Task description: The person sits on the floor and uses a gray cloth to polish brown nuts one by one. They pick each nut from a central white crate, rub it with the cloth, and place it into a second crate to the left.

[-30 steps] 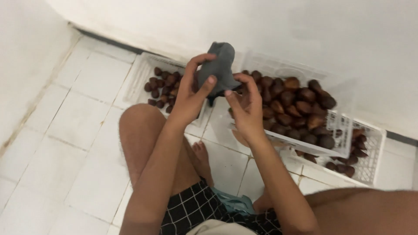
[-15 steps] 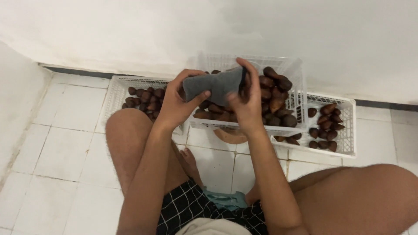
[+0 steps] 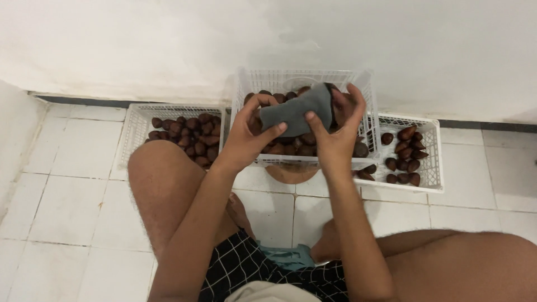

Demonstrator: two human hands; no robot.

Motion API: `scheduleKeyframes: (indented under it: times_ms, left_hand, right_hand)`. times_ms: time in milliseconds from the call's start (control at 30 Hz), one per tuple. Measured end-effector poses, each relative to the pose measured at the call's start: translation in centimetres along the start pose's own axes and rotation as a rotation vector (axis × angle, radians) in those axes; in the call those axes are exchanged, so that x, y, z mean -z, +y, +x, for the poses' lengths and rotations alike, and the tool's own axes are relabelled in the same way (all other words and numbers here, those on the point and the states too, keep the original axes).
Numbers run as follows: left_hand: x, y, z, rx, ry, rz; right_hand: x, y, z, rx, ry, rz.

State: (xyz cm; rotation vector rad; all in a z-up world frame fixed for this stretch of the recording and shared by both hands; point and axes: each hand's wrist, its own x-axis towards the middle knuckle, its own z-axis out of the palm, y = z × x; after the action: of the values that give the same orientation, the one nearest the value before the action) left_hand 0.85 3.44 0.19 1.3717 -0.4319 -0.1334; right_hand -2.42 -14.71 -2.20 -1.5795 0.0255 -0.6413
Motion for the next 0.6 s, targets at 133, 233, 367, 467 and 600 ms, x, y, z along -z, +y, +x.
scheduleKeyframes:
  times_ms: [133,233,367,467,600]
  left_hand:
    - [-0.8,-0.5,0.3,-0.035,0.003,0.068]
    - [-1.5,-0.6,0.1,-0.059,-0.076,0.005]
    - [-1.5,-1.1,-0.1,-0.024,-0.163,-0.065]
    - [-1.3,-0.9,-0.2,-0.004,-0.205,-0.107]
    - [-1.6,-0.6,-0.2,-0.041,-0.246,-0.136]
  right_hand:
    - [-0.8,-1.7,-0.4,0.159,0.129,-0.146]
    - [-1.1,-2.4,-1.0,0.309,-0.107,-0.219]
    - [-1.0,-1.5,-1.2,0.105,-0.230,0.028]
    - [0.0,0.0,-0.8,0.026,-0.234,0.072]
    - [0.8,-2.0,-0.2,-0.022,-0.367,0.144]
